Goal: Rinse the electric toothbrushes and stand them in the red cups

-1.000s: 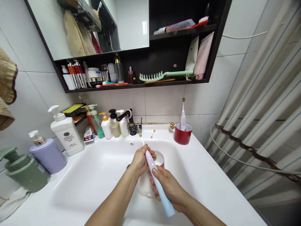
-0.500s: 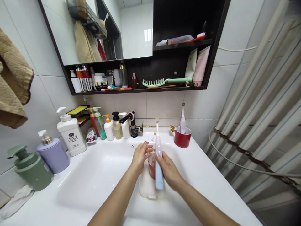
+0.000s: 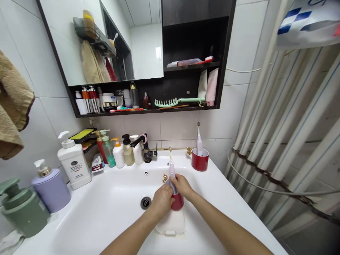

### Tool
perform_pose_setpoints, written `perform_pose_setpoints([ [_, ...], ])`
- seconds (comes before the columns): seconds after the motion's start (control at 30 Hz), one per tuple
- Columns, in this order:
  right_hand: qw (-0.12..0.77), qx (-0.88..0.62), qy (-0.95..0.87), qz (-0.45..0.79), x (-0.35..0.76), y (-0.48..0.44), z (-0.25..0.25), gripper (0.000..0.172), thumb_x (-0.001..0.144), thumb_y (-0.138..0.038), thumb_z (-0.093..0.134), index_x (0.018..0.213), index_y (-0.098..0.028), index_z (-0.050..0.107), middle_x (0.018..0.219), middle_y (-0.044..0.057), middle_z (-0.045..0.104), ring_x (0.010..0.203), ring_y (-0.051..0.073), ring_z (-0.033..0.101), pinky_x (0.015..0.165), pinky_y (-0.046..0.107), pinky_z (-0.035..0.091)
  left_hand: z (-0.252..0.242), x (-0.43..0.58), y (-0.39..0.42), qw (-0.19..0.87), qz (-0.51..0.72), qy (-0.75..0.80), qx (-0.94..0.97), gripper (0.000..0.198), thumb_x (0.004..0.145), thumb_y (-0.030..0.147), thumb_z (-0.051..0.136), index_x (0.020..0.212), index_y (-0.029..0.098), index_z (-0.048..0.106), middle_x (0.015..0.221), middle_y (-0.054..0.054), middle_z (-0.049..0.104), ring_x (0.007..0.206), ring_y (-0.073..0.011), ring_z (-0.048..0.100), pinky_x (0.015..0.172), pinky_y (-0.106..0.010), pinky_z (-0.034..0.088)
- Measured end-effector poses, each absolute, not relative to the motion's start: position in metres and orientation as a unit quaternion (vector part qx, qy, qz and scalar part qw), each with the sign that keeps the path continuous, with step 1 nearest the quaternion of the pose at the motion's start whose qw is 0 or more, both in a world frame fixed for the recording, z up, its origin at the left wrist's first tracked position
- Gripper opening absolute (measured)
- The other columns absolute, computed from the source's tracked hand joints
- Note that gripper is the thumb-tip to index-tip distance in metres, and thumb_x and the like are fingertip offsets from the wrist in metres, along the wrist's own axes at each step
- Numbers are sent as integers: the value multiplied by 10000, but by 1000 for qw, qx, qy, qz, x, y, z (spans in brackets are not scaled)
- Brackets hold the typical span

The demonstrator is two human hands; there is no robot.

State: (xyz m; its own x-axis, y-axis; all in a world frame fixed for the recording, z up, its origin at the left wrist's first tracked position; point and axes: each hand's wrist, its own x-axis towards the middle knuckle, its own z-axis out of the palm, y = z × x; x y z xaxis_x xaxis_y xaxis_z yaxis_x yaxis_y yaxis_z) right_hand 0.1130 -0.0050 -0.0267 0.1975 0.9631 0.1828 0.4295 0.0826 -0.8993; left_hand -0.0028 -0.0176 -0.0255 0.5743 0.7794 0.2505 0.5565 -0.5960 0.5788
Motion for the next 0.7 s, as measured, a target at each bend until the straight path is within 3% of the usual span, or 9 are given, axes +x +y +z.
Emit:
perform_pose_setpoints([
  [0.1,464,-633,-563,260,125,7,-14,275,634,-369,395,601,-141,544,575,44,564,574,162,500,540,261,356,-13,10,-7,270,298,385,831,129,536,68,460,523,195,441,643,-26,480,776,-203,440,751,-319,296],
  [0.2,477,-653,-545,221,140,20,5,318,652,-365,370,764,-129,552,743,83,589,725,195,515,644,285,359,6,29,11,306,342,374,806,169,511,43,481,485,199,420,602,-18,459,804,-215,436,781,-332,269],
  [0.37,499,-694,-492,162,159,31,26,458,667,-316,347,1062,-89,390,1061,138,458,1006,232,379,814,318,275,34,63,47,339,410,373,760,227,482,22,515,422,201,389,539,-2,420,860,-220,422,818,-334,244],
  [0.7,509,-704,-459,186,174,43,13,480,677,-243,295,1140,-116,292,1127,109,409,1043,212,350,831,318,284,30,96,78,331,413,378,759,212,500,4,466,431,189,393,636,-37,473,916,-221,398,828,-322,238],
])
